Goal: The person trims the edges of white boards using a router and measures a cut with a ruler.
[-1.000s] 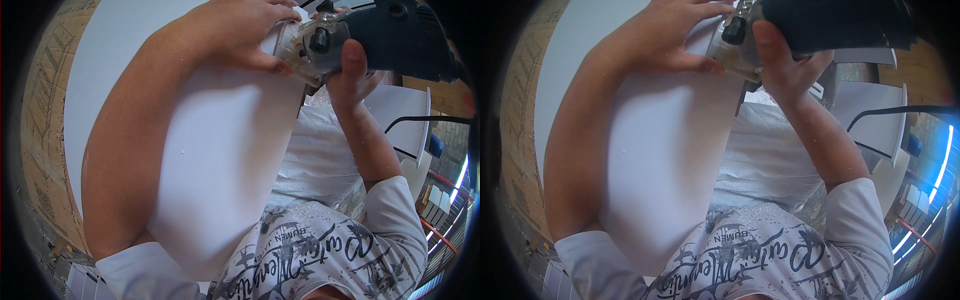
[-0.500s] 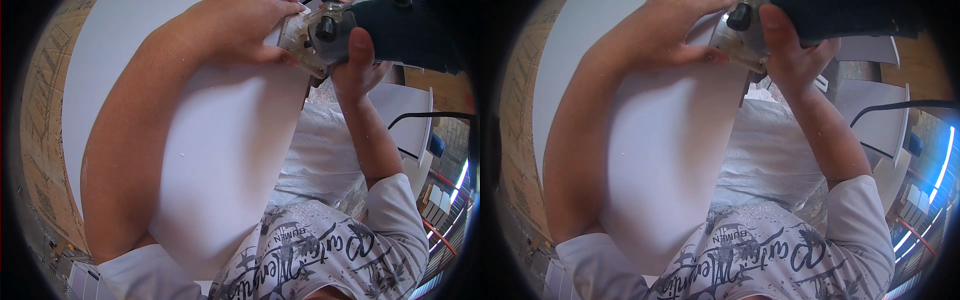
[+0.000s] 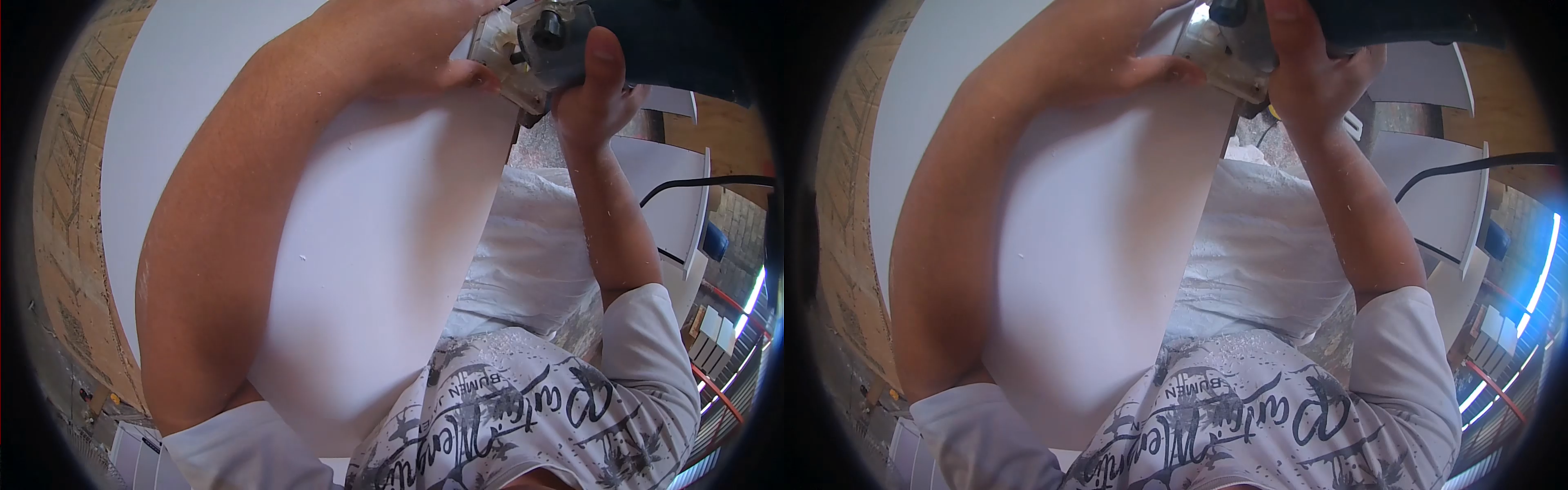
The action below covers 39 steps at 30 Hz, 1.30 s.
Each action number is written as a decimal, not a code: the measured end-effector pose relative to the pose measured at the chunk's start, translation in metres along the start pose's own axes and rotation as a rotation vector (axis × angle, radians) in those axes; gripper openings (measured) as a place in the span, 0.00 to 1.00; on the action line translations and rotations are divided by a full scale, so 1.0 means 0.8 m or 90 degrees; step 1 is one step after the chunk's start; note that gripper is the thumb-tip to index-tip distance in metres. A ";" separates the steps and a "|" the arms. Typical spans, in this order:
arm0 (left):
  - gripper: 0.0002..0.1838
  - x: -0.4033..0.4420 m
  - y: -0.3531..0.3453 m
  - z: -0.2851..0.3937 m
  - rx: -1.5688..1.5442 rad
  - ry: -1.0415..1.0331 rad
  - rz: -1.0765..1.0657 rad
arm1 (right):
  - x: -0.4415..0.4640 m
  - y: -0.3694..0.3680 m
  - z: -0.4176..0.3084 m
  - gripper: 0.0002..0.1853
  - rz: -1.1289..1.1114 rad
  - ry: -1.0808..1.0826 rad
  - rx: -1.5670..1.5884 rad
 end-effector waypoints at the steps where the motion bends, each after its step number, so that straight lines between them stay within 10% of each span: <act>1: 0.39 0.002 -0.003 -0.002 0.005 0.002 0.006 | 0.003 -0.001 -0.001 0.34 -0.003 0.006 -0.002; 39: 0.26 0.017 -0.017 -0.002 -0.005 0.139 0.101 | 0.036 -0.003 0.017 0.30 0.019 0.007 0.034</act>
Point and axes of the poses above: each hand's wrist, its own x-axis towards the middle knuckle, its own y-axis out of the back of the hand, z = x × y, the point moved 4 cm from there along x, towards the middle knuckle, and after that the axes turned 7 degrees about x, right-handed, at the moved point
